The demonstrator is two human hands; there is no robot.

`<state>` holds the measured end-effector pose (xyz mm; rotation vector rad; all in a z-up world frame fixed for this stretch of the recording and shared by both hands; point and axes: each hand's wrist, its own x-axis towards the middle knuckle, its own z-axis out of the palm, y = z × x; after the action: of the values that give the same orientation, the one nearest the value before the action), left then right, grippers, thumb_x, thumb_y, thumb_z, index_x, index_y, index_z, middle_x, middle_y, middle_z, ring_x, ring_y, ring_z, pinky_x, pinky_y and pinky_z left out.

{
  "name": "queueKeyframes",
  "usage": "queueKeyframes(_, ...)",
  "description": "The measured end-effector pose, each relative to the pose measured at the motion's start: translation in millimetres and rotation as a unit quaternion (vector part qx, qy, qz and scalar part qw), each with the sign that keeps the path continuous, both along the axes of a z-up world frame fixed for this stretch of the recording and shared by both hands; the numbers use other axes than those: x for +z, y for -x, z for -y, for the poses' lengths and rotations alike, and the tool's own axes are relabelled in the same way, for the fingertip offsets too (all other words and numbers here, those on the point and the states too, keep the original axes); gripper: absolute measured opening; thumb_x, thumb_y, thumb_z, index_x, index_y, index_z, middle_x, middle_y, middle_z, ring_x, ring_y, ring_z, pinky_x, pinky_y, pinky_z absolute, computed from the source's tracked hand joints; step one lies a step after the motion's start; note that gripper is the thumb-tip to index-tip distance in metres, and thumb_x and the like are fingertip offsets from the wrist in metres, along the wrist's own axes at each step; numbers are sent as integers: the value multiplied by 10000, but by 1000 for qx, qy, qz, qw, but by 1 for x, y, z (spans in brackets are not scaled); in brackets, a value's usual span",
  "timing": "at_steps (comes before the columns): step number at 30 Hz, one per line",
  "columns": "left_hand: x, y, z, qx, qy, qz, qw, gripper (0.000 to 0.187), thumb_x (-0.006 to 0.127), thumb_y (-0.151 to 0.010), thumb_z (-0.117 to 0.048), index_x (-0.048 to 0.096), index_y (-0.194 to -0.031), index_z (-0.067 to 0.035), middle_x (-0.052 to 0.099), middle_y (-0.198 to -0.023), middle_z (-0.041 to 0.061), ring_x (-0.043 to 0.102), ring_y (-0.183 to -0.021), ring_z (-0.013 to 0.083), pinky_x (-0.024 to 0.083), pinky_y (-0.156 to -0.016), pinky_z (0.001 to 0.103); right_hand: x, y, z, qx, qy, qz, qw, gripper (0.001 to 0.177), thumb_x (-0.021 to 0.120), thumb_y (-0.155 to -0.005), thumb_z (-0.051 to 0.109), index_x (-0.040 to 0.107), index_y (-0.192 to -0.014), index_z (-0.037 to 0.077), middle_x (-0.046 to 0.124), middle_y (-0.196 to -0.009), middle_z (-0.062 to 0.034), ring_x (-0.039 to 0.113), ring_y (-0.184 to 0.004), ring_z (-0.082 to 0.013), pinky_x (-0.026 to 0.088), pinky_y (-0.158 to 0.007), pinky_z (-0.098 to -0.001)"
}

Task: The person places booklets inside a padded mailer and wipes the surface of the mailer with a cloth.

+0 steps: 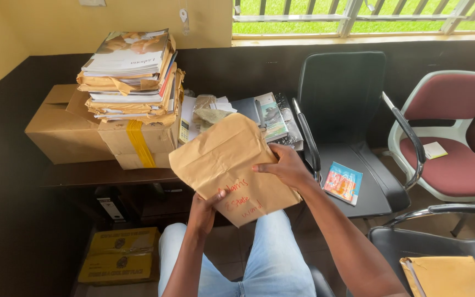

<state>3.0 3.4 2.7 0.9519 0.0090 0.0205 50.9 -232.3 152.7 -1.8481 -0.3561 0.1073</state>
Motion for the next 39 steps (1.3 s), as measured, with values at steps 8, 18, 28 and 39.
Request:
queueKeyframes(8, 6, -37, 9, 93, 23, 15, 995, 715, 723, -891, -437, 507, -1405, 10, 660, -1282, 145, 639, -1142, 215, 516, -940, 360, 12, 23, -25, -26, 54, 59, 996, 499, 900, -704, 233, 728, -1098, -19, 793, -943, -97, 770, -805, -144, 619, -743, -304)
queueKeyframes(18, 0, -64, 23, 97, 141, -17, 985, 876, 427, -915, -716, 412, -1510, -73, 531, -1501, 106, 516, -1361, 246, 423, -1107, 389, 32, 48, -50, -75, 174, 225, 956, 446, 904, -690, 310, 666, -869, -22, 718, -756, -141, 697, -624, -220, 545, -622, -365)
queueKeyframes(28, 6, -29, 40, 286, -232, -117, 922, 673, 485, -999, -539, 432, -1501, -93, 390, -1450, 179, 487, -1291, 301, 456, -1062, 417, 20, 29, -56, -103, 206, 281, 932, 434, 899, -682, 297, 634, -803, -24, 682, -730, -164, 673, -625, -273, 534, -627, -395)
queueKeyframes(39, -160, -78, 85, 10, 266, 221, 938, 420, 469, -1177, -362, 451, -1477, -70, 511, -1345, 71, 496, -1240, 214, 436, -1068, 359, -15, 77, -131, -81, 245, 382, 888, 307, 798, -748, 200, 579, -893, 42, 642, -874, -132, 669, -763, -362, 546, -642, -470)
